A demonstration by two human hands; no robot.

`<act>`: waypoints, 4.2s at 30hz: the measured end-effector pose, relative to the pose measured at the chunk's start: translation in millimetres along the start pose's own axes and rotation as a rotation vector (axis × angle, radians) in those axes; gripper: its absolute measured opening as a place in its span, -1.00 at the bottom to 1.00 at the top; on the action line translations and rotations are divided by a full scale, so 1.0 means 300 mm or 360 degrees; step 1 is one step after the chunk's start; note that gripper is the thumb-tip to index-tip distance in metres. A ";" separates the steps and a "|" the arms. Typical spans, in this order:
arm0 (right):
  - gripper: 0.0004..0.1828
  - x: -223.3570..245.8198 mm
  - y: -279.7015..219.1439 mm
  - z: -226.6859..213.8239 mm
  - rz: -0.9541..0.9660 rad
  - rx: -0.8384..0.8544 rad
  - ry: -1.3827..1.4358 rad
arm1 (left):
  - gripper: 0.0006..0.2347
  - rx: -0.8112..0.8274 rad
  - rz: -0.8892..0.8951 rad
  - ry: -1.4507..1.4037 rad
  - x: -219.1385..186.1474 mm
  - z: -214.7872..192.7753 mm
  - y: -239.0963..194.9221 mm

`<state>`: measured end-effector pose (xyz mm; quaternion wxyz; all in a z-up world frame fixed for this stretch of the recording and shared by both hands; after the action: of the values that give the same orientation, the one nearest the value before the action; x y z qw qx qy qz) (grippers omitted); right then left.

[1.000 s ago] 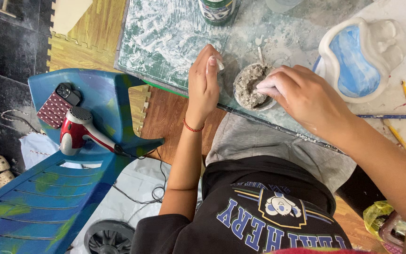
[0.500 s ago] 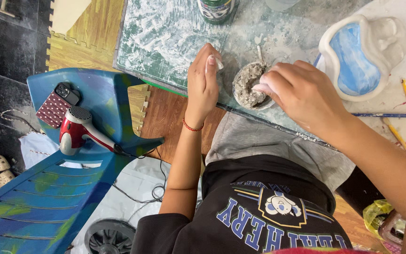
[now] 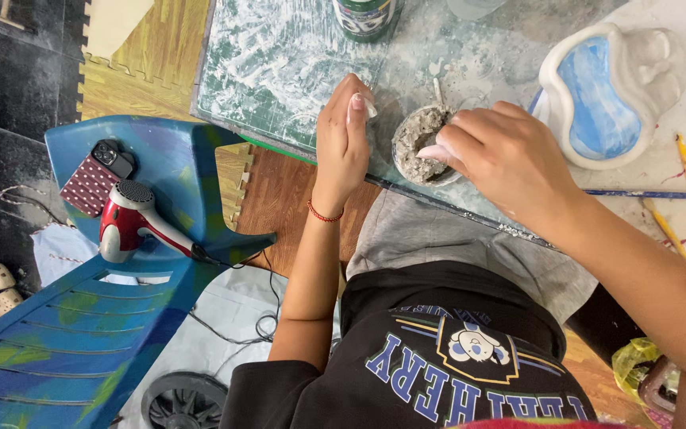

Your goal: The person mixes a gray paste-like substance in a small container using their fingers. They repeatedly scoop and knead the material, occasionally wiping residue from their fingers onto the table surface.

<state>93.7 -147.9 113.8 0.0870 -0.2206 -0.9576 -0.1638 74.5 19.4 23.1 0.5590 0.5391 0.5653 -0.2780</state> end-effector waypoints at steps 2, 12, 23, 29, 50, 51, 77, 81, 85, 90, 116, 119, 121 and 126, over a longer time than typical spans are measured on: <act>-0.72 0.005 0.007 -0.005 -0.0001 -0.0016 -0.0005 | -0.65 -0.0003 -0.0006 0.0017 -0.001 0.000 0.001; -0.67 0.010 0.019 -0.016 0.0025 -0.0029 -0.0161 | -0.67 -0.0002 0.0052 0.0001 -0.002 0.000 0.000; -0.78 -0.030 0.016 -0.075 0.0226 -0.0098 0.0212 | -0.66 -0.0018 -0.0005 0.0068 -0.008 0.000 0.003; -0.77 -0.017 0.005 -0.101 0.0162 -0.0144 0.0227 | -0.68 -0.0036 0.0026 -0.0040 -0.025 -0.005 0.006; -0.80 0.090 -0.041 -0.132 0.0361 -0.0473 0.0285 | -0.82 0.0041 0.0295 0.0020 -0.340 0.055 -0.090; -0.80 0.091 -0.040 -0.133 0.0343 -0.0504 0.0329 | -0.81 0.0053 0.0338 0.0033 -0.354 0.064 -0.090; -0.81 0.072 -0.124 -0.175 0.0621 -0.0748 0.0435 | -0.84 -0.0155 0.0004 -0.0781 -0.312 0.127 -0.134; -0.70 0.065 -0.140 -0.236 0.0764 -0.0782 0.0348 | -0.86 -0.0257 -0.0021 -0.0894 -0.299 0.118 -0.133; -0.75 0.094 -0.134 -0.290 0.0584 -0.0832 0.0131 | -0.86 -0.0268 -0.0154 -0.0823 -0.283 0.117 -0.133; -0.77 0.087 -0.138 -0.296 0.0559 -0.0804 0.0097 | -0.86 -0.0234 -0.0196 -0.0784 -0.295 0.123 -0.136; -0.81 0.071 -0.175 -0.322 0.0616 -0.0798 0.0192 | -0.84 -0.0064 -0.0286 -0.0817 -0.305 0.152 -0.150; -0.83 0.051 -0.203 -0.320 0.0685 -0.0790 0.0383 | -0.84 0.0025 -0.0346 -0.0972 -0.307 0.181 -0.156; -0.84 0.034 -0.230 -0.323 0.0743 -0.0783 0.0522 | -0.82 0.0088 -0.0377 -0.1039 -0.320 0.207 -0.161; -0.88 -0.011 -0.333 -0.313 0.0911 -0.0759 0.0810 | -0.77 0.0247 -0.0557 -0.1028 -0.329 0.273 -0.186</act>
<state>60.5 -267.1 173.0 0.3083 -0.4431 -0.7417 -0.3982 29.9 -100.0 80.7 0.6100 0.3597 0.4208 -0.5670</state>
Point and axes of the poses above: each hand's wrist, its own y-axis towards the middle knuckle, its own z-axis out of the palm, x = y × z, the point moved 8 cm from there along y, towards the middle knuckle, and after that the axes turned 4 degrees about -y, right-handed, at the moved point
